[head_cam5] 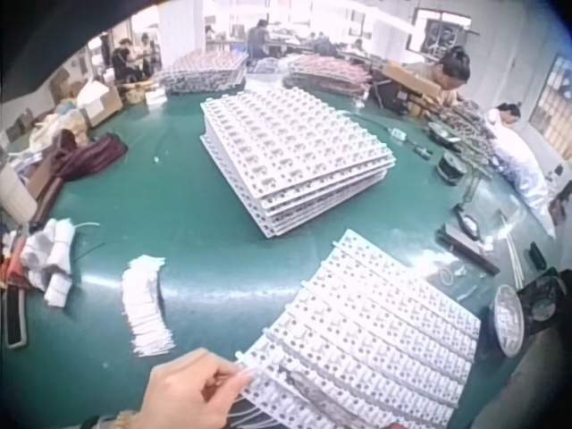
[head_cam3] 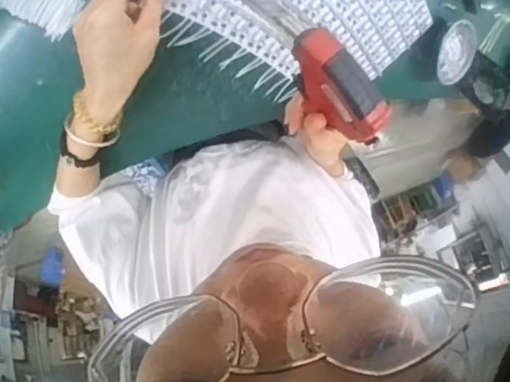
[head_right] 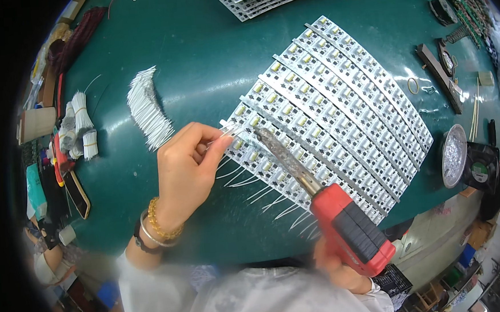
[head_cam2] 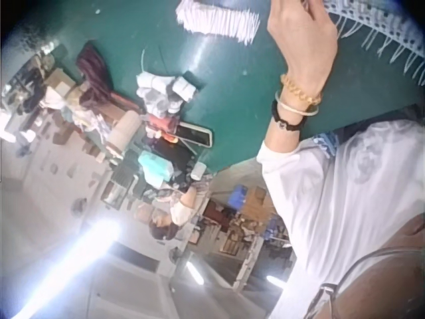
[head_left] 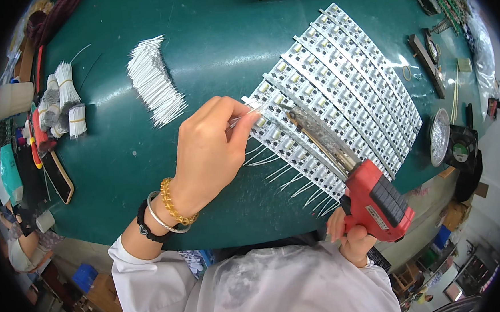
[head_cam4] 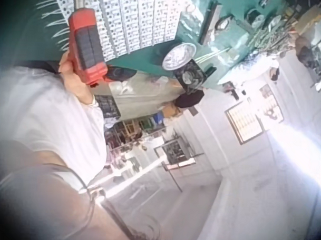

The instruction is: The person solders wires onto circuit board strips by placing the wires against the boards and applying a soldering iron.

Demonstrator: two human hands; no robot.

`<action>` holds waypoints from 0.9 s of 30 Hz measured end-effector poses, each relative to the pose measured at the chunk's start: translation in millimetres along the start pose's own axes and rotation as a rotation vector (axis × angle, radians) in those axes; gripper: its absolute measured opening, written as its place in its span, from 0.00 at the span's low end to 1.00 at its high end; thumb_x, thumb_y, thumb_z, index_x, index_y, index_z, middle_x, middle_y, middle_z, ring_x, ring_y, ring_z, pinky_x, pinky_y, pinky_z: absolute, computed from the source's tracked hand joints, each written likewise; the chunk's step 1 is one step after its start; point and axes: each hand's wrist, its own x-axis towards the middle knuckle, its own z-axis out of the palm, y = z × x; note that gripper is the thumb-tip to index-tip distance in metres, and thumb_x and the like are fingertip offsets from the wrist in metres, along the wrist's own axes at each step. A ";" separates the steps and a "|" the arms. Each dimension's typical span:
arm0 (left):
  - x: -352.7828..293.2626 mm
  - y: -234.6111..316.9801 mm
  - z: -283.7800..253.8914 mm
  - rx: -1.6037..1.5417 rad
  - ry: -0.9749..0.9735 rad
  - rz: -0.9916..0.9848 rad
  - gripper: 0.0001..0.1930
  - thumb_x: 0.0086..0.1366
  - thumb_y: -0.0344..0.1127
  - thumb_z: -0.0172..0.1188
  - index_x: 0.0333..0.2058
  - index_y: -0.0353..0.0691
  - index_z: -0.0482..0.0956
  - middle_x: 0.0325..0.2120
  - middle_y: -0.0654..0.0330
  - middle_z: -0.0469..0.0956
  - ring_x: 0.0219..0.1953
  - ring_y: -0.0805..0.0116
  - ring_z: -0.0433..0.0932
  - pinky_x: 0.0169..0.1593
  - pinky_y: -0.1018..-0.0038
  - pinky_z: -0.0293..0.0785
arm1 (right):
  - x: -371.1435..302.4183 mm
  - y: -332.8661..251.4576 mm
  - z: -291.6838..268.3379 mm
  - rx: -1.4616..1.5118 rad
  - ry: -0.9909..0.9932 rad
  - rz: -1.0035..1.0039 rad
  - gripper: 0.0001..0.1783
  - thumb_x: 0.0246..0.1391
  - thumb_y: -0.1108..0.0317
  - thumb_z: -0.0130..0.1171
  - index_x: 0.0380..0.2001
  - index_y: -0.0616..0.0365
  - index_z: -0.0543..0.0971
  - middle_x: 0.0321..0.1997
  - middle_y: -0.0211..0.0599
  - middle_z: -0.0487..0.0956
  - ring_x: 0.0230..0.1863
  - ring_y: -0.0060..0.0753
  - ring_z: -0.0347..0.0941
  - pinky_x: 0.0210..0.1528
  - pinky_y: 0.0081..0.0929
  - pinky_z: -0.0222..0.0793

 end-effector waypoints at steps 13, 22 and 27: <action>2.2 -0.7 0.5 -0.046 -0.045 -0.051 0.05 0.56 0.27 0.67 0.27 0.34 0.79 0.17 0.68 0.71 0.17 0.85 0.61 0.21 0.84 0.58 | 3.4 3.8 0.8 0.137 0.003 0.083 0.42 0.47 0.39 0.61 0.48 0.69 0.68 0.12 0.29 0.68 0.11 0.24 0.63 0.17 0.23 0.62; 1.4 -0.6 0.3 -0.041 -0.037 -0.043 0.05 0.57 0.27 0.67 0.27 0.34 0.79 0.17 0.68 0.71 0.17 0.85 0.61 0.21 0.84 0.58 | 4.1 14.9 -2.3 -0.063 0.011 -0.051 0.41 0.48 0.40 0.62 0.46 0.70 0.68 0.12 0.27 0.67 0.11 0.23 0.64 0.17 0.23 0.63; 3.3 3.5 -4.3 -0.048 -0.094 -0.100 0.06 0.57 0.28 0.65 0.26 0.33 0.76 0.21 0.55 0.76 0.20 0.65 0.76 0.24 0.73 0.70 | -2.4 29.0 -14.9 0.049 -0.013 -0.017 0.43 0.49 0.40 0.61 0.50 0.72 0.66 0.12 0.27 0.66 0.11 0.23 0.63 0.17 0.22 0.62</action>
